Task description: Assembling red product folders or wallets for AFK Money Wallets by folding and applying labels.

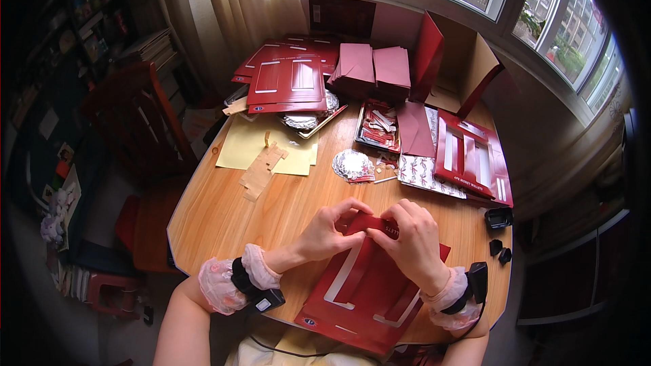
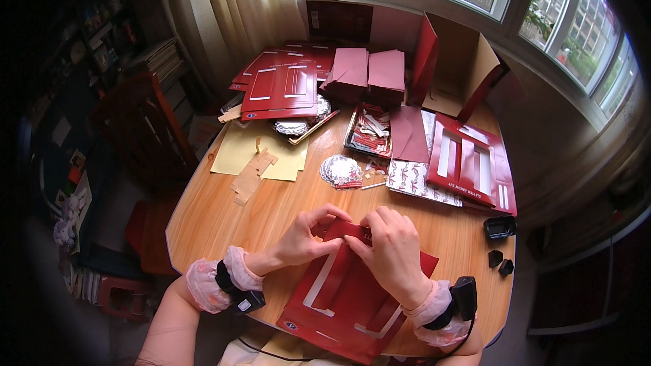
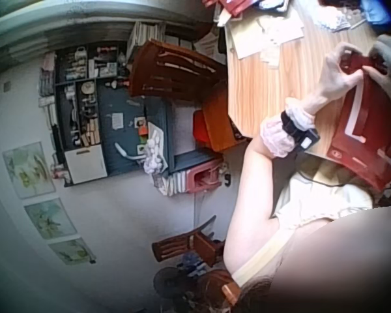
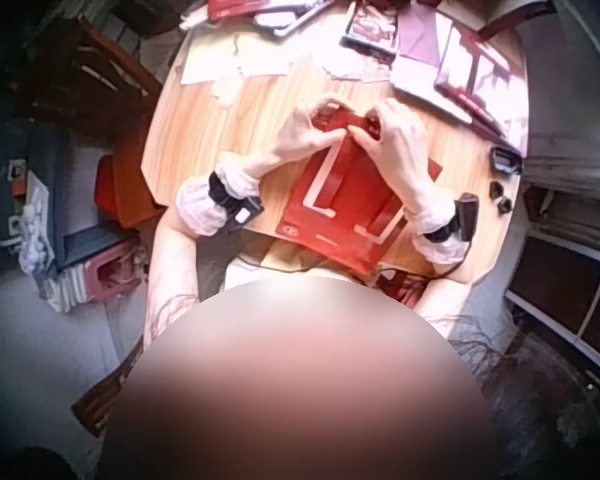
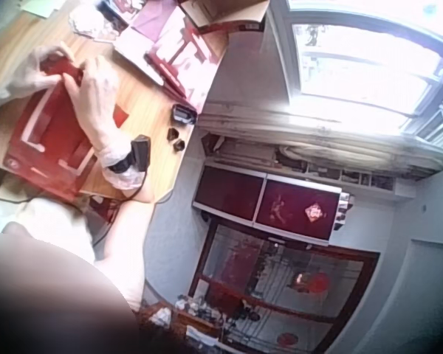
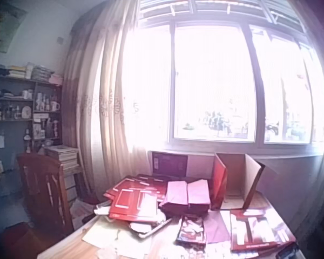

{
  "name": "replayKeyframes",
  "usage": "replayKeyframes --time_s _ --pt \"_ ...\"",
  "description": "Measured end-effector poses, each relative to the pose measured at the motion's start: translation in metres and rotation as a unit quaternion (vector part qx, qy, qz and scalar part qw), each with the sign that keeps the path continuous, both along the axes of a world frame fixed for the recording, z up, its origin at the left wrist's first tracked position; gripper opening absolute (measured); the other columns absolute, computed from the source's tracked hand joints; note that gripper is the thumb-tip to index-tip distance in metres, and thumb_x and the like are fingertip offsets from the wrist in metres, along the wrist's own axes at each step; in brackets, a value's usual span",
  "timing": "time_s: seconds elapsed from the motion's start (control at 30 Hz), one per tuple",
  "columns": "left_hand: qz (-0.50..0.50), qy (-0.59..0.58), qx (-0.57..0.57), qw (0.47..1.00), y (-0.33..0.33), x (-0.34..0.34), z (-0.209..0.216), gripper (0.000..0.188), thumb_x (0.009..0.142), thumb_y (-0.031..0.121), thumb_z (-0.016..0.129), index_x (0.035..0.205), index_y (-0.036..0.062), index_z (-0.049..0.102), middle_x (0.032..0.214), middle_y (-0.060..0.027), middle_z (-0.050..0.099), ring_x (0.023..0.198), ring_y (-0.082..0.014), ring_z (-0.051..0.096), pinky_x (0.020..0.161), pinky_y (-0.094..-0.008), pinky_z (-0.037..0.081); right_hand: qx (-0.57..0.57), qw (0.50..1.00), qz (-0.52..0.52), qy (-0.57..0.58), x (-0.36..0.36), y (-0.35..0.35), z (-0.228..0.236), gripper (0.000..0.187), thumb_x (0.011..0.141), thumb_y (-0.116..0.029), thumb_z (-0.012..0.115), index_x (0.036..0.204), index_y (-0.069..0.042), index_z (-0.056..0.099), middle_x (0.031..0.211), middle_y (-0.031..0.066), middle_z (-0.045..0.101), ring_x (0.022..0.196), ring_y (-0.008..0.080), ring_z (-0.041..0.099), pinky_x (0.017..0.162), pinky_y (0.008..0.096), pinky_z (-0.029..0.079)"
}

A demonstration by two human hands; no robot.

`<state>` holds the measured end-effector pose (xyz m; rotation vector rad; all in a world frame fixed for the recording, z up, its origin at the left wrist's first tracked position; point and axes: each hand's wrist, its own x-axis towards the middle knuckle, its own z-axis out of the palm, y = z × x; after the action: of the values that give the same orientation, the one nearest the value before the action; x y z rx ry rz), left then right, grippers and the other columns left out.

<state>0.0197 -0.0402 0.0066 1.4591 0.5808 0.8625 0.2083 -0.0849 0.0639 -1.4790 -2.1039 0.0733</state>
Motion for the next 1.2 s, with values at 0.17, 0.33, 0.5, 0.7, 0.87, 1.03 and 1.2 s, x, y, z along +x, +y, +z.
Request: replayKeyframes --time_s 0.17,0.33,0.5,0.7,0.87,1.03,1.2 --pt "0.0 0.002 -0.004 1.0 0.0 0.002 -0.001 0.033 0.085 -0.001 0.065 0.116 0.0019 0.055 0.102 -0.0054 0.066 0.094 -0.0096 0.064 0.081 -0.0245 0.055 -0.039 0.999 -0.007 0.021 0.003 0.0 -0.002 0.027 0.073 -0.023 0.08 0.083 -0.004 0.062 0.078 0.0092 0.056 0.073 0.029 0.059 0.065 0.0385 0.047" --pt "0.005 -0.004 0.004 1.0 0.002 0.0 -0.003 0.034 0.084 -0.001 0.065 0.117 0.0024 0.056 0.103 -0.0057 0.066 0.095 -0.0099 0.064 0.082 -0.0255 0.055 0.036 0.997 0.063 -0.028 0.004 0.007 0.001 0.026 0.075 -0.023 0.078 0.087 -0.005 0.062 0.079 0.0083 0.054 0.071 0.0277 0.059 0.062 0.0372 0.048" --pt "-0.012 -0.02 -0.02 1.0 0.002 0.001 -0.004 0.035 0.084 -0.002 0.064 0.117 0.0024 0.056 0.104 -0.0066 0.067 0.097 -0.0107 0.063 0.084 -0.0259 0.055 0.007 0.996 0.071 -0.054 0.006 0.005 0.002 0.026 0.078 -0.026 0.074 0.086 -0.007 0.059 0.082 0.0081 0.054 0.076 0.0246 0.059 0.064 0.0358 0.049" --pt "-0.037 -0.038 -0.022 0.998 0.002 0.0 -0.002 0.035 0.084 -0.004 0.063 0.118 0.0024 0.056 0.105 -0.007 0.067 0.097 -0.0108 0.063 0.085 -0.0259 0.055 -0.076 0.993 0.079 0.041 0.01 0.007 0.002 0.026 0.079 -0.027 0.076 0.091 -0.008 0.062 0.08 0.0083 0.061 0.07 0.0266 0.064 0.062 0.0363 0.051" --pt "-0.03 -0.024 -0.02 0.999 0.002 0.0 -0.003 0.035 0.084 -0.003 0.063 0.118 0.0026 0.055 0.104 -0.0072 0.067 0.097 -0.0107 0.063 0.085 -0.0257 0.054 -0.066 0.996 0.052 0.012 0.013 0.006 -0.002 0.033 0.081 -0.037 0.074 0.084 -0.008 0.06 0.068 0.0074 0.063 0.059 0.0268 0.063 0.056 0.0367 0.049" --pt "-0.019 -0.017 -0.018 1.0 0.006 -0.002 -0.004 0.035 0.085 -0.001 0.065 0.118 0.0032 0.055 0.102 -0.0069 0.068 0.095 -0.0106 0.064 0.083 -0.0254 0.054 0.01 0.999 0.006 -0.043 0.011 0.001 -0.005 0.044 0.079 -0.047 0.073 0.077 -0.008 0.055 0.065 0.0067 0.059 0.056 0.0265 0.061 0.051 0.0359 0.045" --pt "0.006 -0.015 0.004 1.0 0.007 -0.004 -0.004 0.033 0.085 0.0 0.066 0.117 0.0026 0.056 0.101 -0.0063 0.068 0.093 -0.0101 0.064 0.081 -0.0252 0.054 0.045 0.998 0.001 -0.047 0.01 0.004 -0.004 0.044 0.079 -0.046 0.073 0.074 -0.007 0.055 0.071 0.0062 0.057 0.058 0.0259 0.059 0.052 0.0352 0.045"
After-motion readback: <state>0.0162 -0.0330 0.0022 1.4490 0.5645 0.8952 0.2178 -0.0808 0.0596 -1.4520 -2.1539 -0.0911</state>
